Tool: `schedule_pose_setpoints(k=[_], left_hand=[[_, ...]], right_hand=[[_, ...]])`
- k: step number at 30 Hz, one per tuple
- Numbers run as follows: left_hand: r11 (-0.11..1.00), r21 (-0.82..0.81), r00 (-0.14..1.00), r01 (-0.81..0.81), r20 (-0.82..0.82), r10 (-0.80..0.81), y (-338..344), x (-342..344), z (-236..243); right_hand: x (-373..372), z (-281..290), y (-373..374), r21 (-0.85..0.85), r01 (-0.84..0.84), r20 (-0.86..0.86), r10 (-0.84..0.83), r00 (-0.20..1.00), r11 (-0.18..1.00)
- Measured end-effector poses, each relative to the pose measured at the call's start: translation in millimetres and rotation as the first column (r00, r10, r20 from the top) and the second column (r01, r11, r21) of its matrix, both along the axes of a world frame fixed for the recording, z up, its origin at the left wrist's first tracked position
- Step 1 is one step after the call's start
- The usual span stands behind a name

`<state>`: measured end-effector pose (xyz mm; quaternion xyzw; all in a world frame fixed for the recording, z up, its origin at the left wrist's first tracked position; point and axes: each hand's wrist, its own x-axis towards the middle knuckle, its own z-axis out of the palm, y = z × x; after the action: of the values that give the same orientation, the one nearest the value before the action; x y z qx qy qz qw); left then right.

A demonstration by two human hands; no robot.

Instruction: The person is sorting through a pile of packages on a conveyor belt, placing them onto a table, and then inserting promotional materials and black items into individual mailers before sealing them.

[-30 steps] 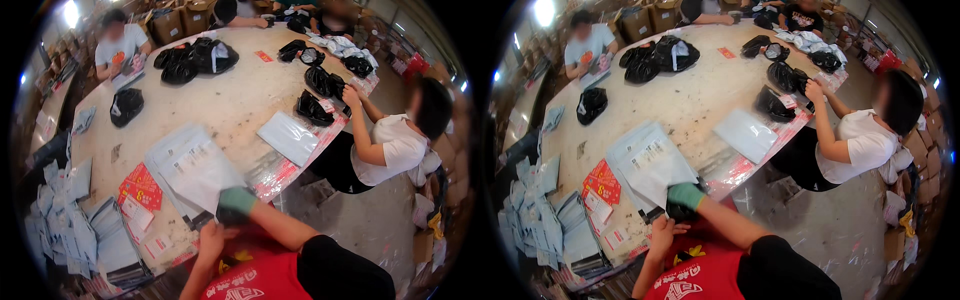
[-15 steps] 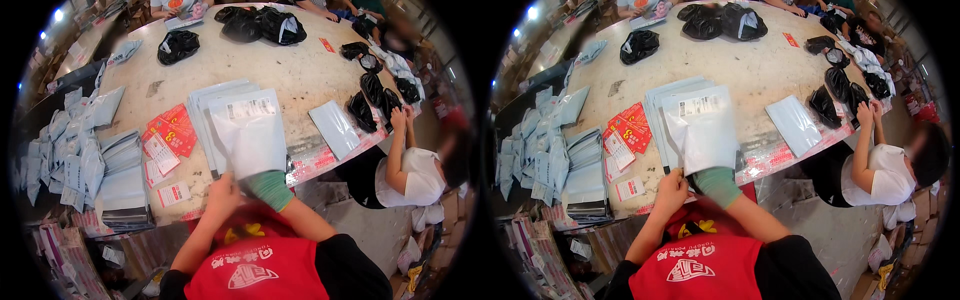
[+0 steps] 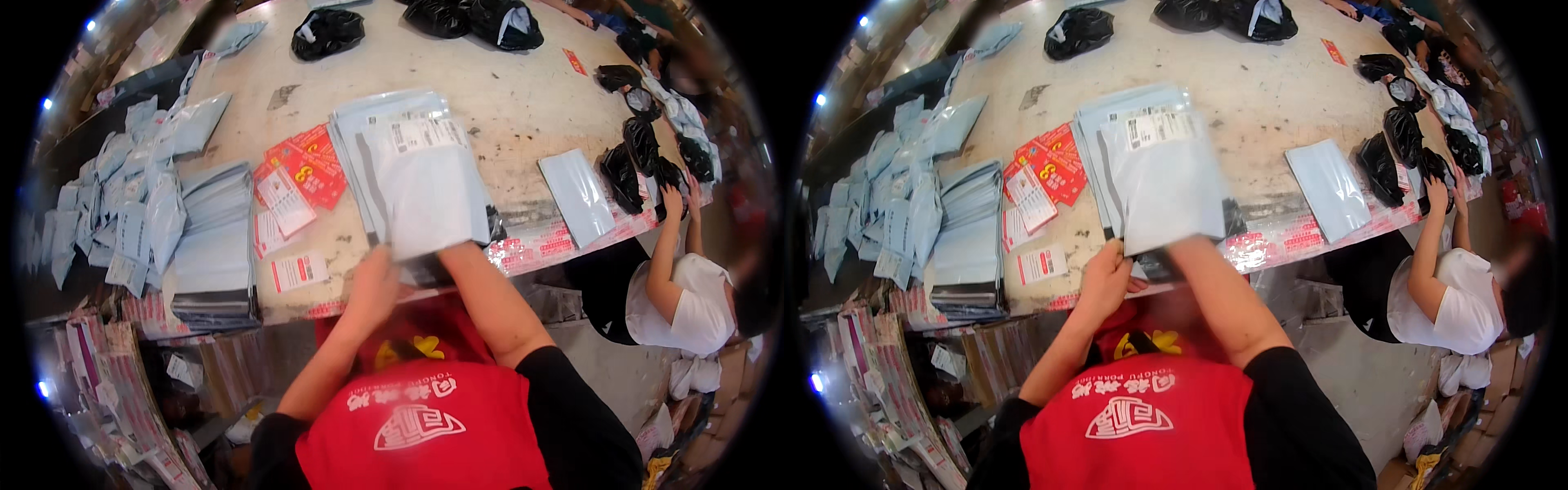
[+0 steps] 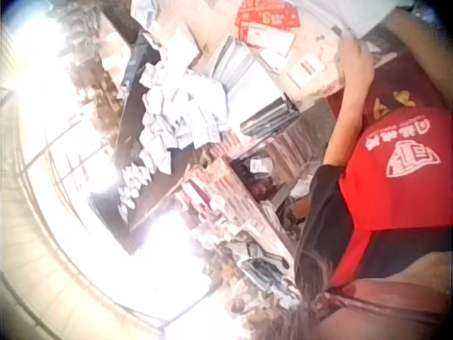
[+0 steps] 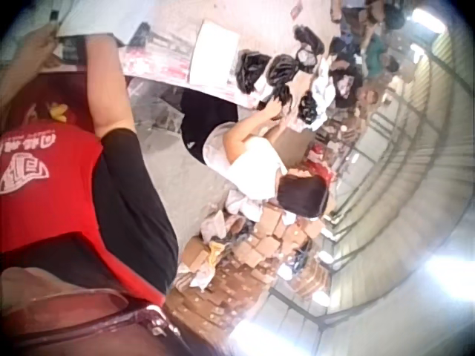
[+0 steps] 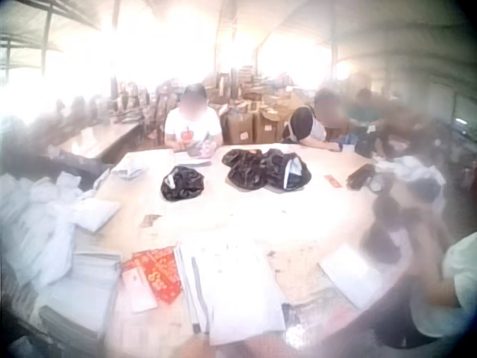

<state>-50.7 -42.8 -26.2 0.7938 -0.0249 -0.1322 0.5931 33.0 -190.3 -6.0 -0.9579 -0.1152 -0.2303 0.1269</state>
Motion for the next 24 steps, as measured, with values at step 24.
schedule_pose_setpoints(k=[24], left_hand=[[0.986, -0.147, 0.954, -0.077, -0.297, 0.03, 27.7, -51.0, 37.9]], right_hand=[[-142.7, 18.8, -36.8, 0.488, -0.166, -0.122, 0.255, 0.959, 0.857]])
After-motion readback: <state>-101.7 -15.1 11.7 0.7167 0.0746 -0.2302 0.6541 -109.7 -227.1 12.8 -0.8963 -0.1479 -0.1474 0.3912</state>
